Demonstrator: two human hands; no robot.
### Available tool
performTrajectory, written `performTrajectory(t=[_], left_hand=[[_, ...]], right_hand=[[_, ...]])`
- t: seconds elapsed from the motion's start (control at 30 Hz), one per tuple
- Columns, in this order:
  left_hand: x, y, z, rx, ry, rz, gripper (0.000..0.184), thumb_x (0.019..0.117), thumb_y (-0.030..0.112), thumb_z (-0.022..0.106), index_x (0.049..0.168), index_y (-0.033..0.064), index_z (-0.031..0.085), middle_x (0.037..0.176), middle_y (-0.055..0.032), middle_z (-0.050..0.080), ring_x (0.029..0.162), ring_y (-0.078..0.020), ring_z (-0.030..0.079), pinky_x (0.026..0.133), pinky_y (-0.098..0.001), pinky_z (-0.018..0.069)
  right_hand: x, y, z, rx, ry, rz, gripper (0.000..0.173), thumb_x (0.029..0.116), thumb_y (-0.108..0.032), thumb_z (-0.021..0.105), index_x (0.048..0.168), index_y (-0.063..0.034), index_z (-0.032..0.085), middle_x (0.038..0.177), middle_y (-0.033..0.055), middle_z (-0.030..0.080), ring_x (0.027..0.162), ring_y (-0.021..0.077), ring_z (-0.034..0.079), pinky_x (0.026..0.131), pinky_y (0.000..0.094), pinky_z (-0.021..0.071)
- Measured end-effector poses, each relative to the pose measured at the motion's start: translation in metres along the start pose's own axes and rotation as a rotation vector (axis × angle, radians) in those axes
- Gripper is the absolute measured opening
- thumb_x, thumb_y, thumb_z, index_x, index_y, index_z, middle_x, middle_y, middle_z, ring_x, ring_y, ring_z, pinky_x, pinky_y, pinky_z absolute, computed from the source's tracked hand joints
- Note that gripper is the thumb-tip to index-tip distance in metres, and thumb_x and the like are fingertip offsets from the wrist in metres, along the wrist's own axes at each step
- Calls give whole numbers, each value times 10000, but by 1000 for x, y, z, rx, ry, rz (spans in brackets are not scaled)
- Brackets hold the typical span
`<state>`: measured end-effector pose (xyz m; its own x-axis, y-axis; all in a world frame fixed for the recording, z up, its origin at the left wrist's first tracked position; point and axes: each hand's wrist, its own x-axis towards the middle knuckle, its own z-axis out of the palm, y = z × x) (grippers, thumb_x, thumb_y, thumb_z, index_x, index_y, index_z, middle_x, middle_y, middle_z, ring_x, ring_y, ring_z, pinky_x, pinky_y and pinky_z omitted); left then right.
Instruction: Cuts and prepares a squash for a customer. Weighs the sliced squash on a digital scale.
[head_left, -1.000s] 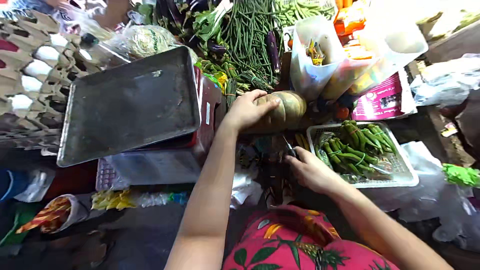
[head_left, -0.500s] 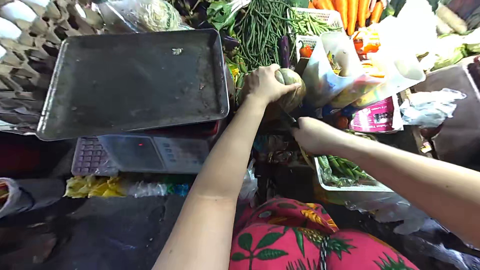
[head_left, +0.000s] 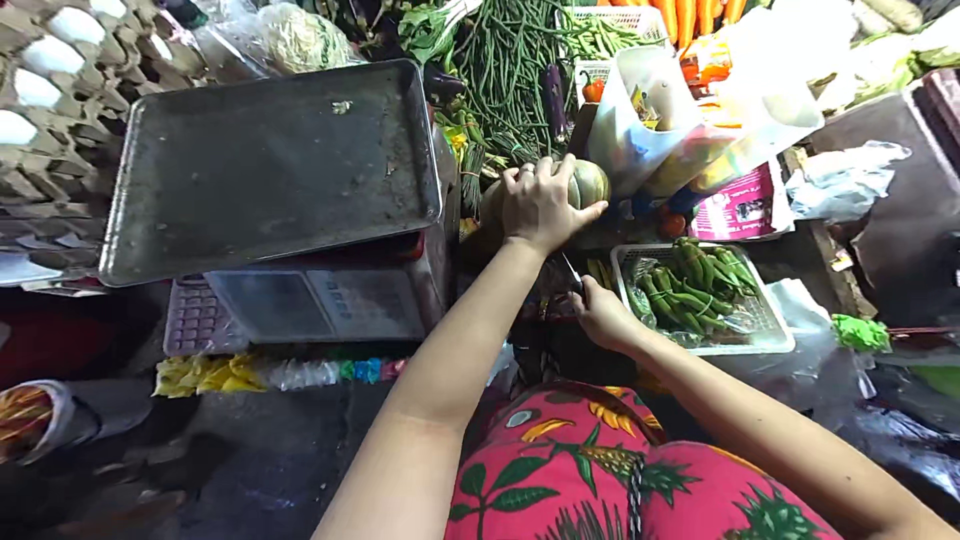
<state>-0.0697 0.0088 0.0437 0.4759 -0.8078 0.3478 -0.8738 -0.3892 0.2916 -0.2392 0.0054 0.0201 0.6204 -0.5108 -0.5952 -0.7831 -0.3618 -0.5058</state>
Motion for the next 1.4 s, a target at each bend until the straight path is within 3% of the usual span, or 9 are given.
performTrajectory(t=[0.3, 0.53, 0.73, 0.83, 0.93, 1.0, 1.23, 1.33, 1.4], left_hand=[[-11, -6, 11, 76, 137, 104, 867, 756, 837, 605, 1357, 217, 686, 1293, -99, 704, 1148, -294, 679, 1055, -553, 430], [25, -30, -14, -71, 4, -65, 849, 771, 770, 678, 1375, 173, 660, 1301, -81, 702, 1156, -291, 674, 1032, -590, 430], [-22, -9, 6, 59, 125, 162, 1010, 665, 855, 672, 1352, 115, 656, 1285, -96, 701, 1153, -296, 669, 1055, -568, 430], [-65, 2, 18, 111, 67, 254, 1004, 689, 729, 769, 1439, 92, 568, 1400, -142, 615, 1306, -352, 566, 1130, -634, 334], [-101, -12, 45, 150, 108, 356, 834, 776, 485, 806, 1466, 103, 535, 1488, -164, 547, 1393, -387, 496, 1133, -711, 261], [-108, -23, 57, 145, 98, 326, 822, 769, 284, 820, 1503, 113, 491, 1531, -169, 499, 1426, -393, 452, 1134, -737, 209], [-78, -32, 72, 112, -3, 197, 1025, 659, -90, 807, 1570, 149, 404, 1622, -105, 406, 1511, -346, 352, 1145, -771, 149], [-84, -57, 75, -2, -9, 213, 1152, 561, -50, 877, 1584, 122, 375, 1642, -120, 367, 1531, -349, 309, 1167, -751, 153], [-93, -65, 71, -93, -28, 112, 1192, 598, 246, 939, 1612, 131, 323, 1676, -104, 299, 1558, -329, 239, 1210, -689, 150]], right_hand=[[-8, 8, 1, 80, -25, -31, 295, 1117, -250, 389, 1313, -40, 453, 955, 130, 590, 843, 235, 633, 786, 417, 520], [-97, 63, 19, 129, 99, -153, 269, 1066, -156, 449, 1249, 19, 538, 895, 156, 653, 798, 255, 669, 750, 425, 549], [-131, 92, -20, 157, 155, -79, 265, 1075, -261, 444, 1216, -64, 550, 811, 63, 597, 705, 171, 609, 657, 376, 514], [-147, 113, -18, 221, 308, -96, 307, 1053, -333, 421, 1200, -112, 574, 763, -5, 566, 612, 91, 556, 572, 298, 485], [-153, 129, -11, 277, 377, -103, 332, 1054, -382, 412, 1191, -132, 581, 722, -35, 535, 531, 55, 505, 503, 260, 455], [-151, 133, -5, 281, 411, -127, 333, 1054, -373, 413, 1195, -126, 586, 726, -37, 541, 540, 39, 502, 509, 242, 447], [-144, 122, -5, 158, 374, -195, 371, 1065, -398, 415, 1195, -120, 623, 801, -2, 614, 660, 79, 589, 610, 277, 501], [-142, 117, -23, 27, 407, -212, 436, 1070, -408, 399, 1227, -93, 657, 966, 79, 693, 866, 192, 672, 781, 409, 549], [-140, 114, -35, -49, 420, -243, 471, 1070, -389, 409, 1377, -83, 590, 981, 106, 715, 841, 230, 696, 760, 445, 570]])
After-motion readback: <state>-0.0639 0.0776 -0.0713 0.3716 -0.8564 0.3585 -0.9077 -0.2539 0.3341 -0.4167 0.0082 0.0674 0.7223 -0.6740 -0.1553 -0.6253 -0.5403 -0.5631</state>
